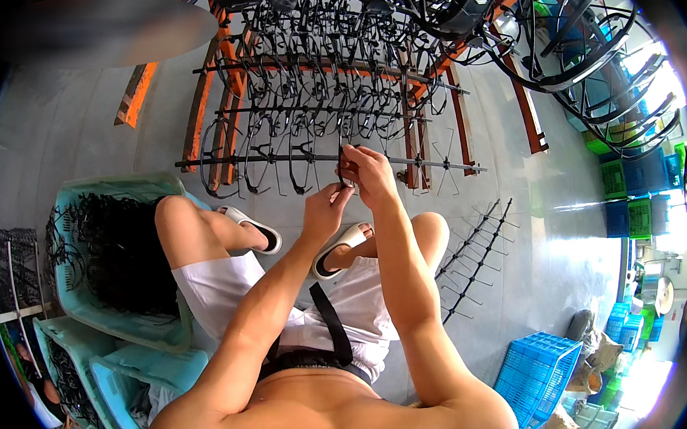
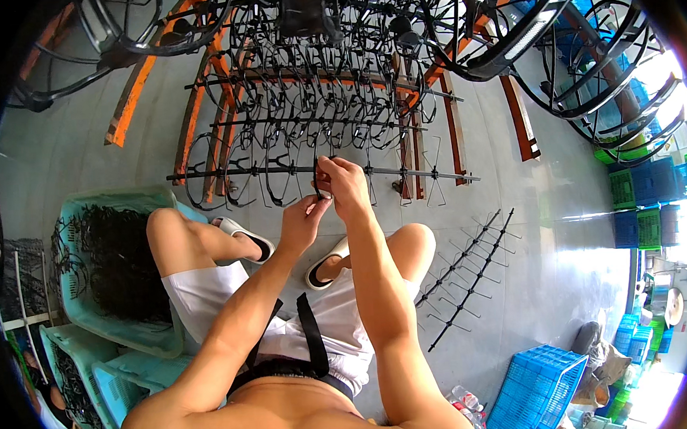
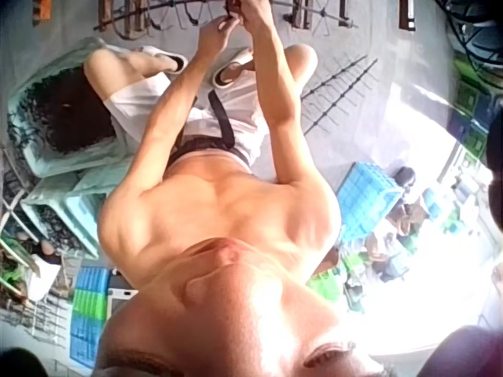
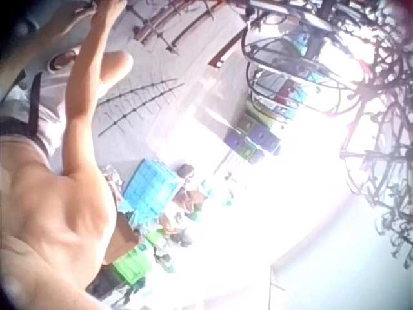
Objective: The person sits on the floor and repeatedly picks up black plastic hanger parts from a green basket, then attaches them to a metal rod on a rack. The person continues this process, adding multiple hangers to the rack.
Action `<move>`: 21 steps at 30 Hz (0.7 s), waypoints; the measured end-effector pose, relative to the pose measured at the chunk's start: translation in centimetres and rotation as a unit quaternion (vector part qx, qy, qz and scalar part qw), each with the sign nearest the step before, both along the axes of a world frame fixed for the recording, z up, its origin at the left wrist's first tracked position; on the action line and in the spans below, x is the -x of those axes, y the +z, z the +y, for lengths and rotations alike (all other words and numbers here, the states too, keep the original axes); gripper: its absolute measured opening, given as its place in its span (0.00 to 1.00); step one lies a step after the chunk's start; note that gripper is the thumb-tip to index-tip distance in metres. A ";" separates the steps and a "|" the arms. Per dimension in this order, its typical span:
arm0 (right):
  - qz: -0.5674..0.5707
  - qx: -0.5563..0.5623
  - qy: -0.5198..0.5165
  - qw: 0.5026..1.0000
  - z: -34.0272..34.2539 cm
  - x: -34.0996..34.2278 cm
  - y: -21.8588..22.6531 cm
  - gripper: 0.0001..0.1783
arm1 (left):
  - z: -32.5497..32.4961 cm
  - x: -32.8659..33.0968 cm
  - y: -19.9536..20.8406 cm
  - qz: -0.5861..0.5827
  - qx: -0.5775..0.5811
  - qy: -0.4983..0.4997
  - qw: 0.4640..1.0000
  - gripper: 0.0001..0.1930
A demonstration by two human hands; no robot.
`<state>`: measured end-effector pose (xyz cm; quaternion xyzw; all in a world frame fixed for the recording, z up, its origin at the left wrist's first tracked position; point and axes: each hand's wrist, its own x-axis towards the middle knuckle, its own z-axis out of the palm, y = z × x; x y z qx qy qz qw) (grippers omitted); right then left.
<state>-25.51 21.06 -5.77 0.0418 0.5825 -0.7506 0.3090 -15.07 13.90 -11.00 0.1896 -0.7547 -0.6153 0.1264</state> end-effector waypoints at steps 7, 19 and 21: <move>0.000 -0.009 0.022 1.000 -0.6 0.2 0.6 0.11 | -1.3 0.4 -0.1 -0.015 -0.033 -0.024 0.999 0.16; 0.463 -0.259 -0.055 0.846 2.7 -3.8 -0.8 0.17 | -14.7 -16.9 5.1 0.177 -0.151 0.225 0.946 0.08; 0.457 -0.250 0.023 0.853 3.0 -6.4 0.0 0.18 | -23.7 -22.0 3.3 -0.072 0.162 0.399 0.900 0.08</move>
